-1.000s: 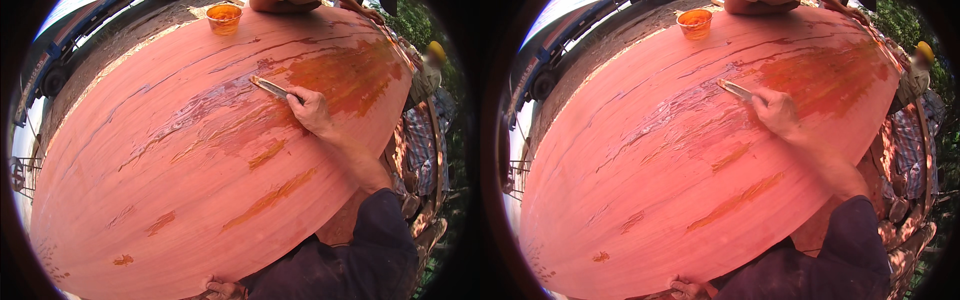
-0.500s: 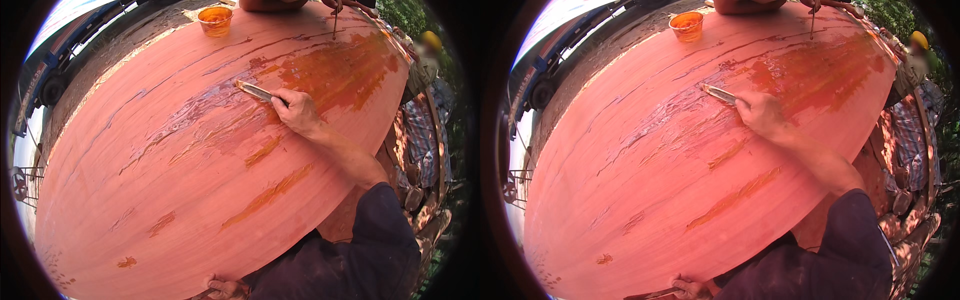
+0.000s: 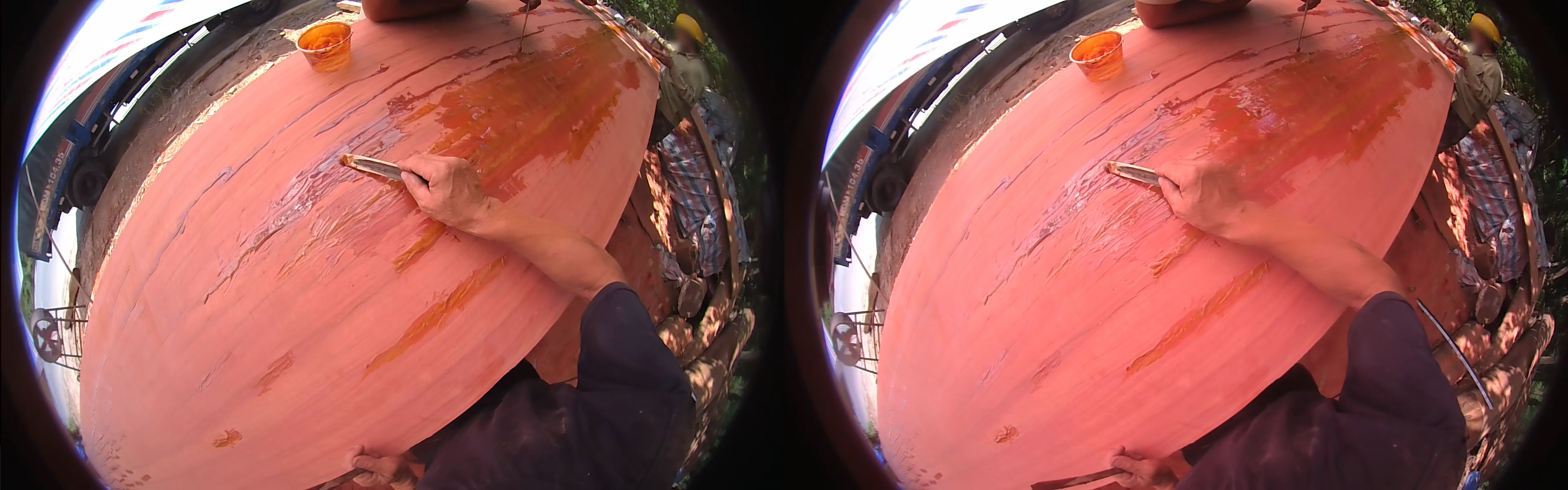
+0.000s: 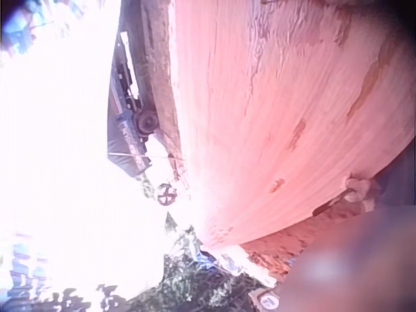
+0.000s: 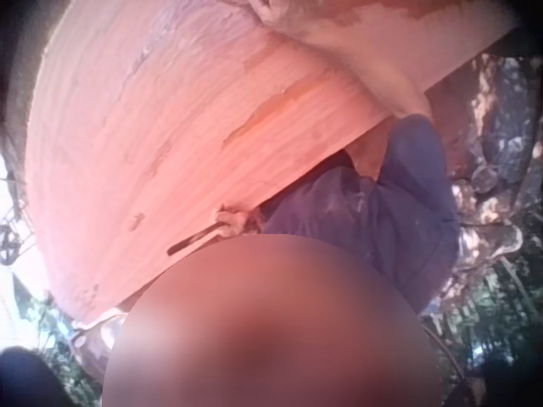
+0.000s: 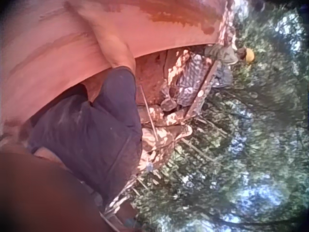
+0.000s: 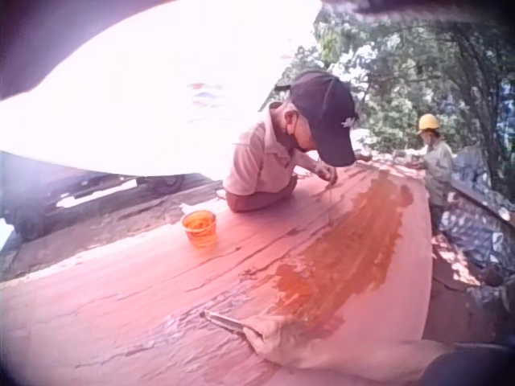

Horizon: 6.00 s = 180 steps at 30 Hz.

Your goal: The person applies a viscous orange substance to a large pinkish-red curved surface using a small metal spatula. They repeatedly dip the spatula into an orange cup and spread the substance in linear strokes across the surface. Another person works nearby on the same surface.

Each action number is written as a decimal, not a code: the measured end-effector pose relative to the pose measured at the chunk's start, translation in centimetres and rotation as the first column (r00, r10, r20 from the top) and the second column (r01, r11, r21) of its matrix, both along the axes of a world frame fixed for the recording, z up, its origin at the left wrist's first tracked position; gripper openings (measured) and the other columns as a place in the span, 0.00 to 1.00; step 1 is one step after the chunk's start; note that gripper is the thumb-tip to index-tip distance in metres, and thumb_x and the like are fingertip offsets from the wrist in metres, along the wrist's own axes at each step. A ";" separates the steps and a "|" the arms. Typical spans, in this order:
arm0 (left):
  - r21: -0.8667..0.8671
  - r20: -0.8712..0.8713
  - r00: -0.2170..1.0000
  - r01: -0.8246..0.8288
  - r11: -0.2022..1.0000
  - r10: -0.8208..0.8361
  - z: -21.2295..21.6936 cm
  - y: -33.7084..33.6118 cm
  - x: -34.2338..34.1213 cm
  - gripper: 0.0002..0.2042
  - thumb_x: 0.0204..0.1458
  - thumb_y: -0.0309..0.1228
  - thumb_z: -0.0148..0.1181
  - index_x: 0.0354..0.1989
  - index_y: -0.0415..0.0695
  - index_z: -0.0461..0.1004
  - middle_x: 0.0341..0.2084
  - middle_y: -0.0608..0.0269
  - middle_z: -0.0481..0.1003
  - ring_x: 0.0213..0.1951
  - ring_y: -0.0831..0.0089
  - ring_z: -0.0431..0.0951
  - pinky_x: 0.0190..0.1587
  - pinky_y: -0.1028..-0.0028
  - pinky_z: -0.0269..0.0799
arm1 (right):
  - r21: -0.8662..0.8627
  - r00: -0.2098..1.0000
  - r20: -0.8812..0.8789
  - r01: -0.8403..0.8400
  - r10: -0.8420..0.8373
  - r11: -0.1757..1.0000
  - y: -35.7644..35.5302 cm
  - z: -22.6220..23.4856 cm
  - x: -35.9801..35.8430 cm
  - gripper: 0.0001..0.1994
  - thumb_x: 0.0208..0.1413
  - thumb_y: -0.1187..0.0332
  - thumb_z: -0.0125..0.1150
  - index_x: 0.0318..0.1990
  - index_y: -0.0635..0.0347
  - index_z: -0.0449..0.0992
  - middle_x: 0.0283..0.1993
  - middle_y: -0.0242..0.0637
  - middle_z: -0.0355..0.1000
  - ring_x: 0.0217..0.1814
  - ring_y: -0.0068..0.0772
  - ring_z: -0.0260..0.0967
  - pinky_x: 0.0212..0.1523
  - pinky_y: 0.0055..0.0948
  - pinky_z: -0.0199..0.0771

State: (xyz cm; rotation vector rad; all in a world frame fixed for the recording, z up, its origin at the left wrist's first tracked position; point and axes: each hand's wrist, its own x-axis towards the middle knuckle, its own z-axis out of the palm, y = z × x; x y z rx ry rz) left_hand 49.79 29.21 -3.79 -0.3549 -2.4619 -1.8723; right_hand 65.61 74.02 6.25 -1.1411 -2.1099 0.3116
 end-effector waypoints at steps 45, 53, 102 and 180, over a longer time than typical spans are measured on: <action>0.066 -0.064 0.981 0.188 0.980 -0.184 2.0 0.7 0.9 0.15 0.72 0.38 0.42 0.36 0.42 0.69 0.30 0.65 0.66 0.31 0.75 0.64 0.35 0.74 0.65 | 0.131 0.972 0.174 0.133 -0.155 0.982 2.4 0.4 7.4 0.12 0.60 0.73 0.58 0.50 0.58 0.82 0.31 0.44 0.71 0.31 0.44 0.72 0.34 0.38 0.75; 0.021 0.076 0.989 0.125 0.992 -0.126 2.5 0.4 1.4 0.15 0.72 0.39 0.43 0.36 0.42 0.70 0.27 0.68 0.64 0.28 0.79 0.62 0.32 0.78 0.61 | 0.043 0.938 0.318 0.130 -0.137 0.991 1.7 0.1 7.3 0.12 0.61 0.72 0.60 0.51 0.55 0.84 0.35 0.40 0.71 0.36 0.37 0.72 0.35 0.35 0.76; 0.031 -0.221 0.963 0.166 0.986 -0.155 2.4 1.7 0.6 0.18 0.71 0.40 0.47 0.36 0.37 0.72 0.18 0.73 0.60 0.20 0.83 0.57 0.24 0.81 0.51 | 0.003 0.993 0.085 0.077 -0.077 0.997 2.0 2.5 4.8 0.11 0.59 0.71 0.60 0.47 0.59 0.84 0.33 0.45 0.77 0.35 0.44 0.75 0.38 0.39 0.75; 0.107 -0.242 0.964 0.140 0.984 -0.111 2.0 2.0 0.9 0.14 0.70 0.36 0.50 0.36 0.39 0.74 0.19 0.76 0.60 0.21 0.85 0.56 0.25 0.82 0.49 | 0.164 0.983 0.170 0.038 -0.066 0.986 -2.0 1.0 0.6 0.13 0.58 0.73 0.62 0.50 0.56 0.83 0.33 0.40 0.71 0.31 0.37 0.73 0.27 0.34 0.76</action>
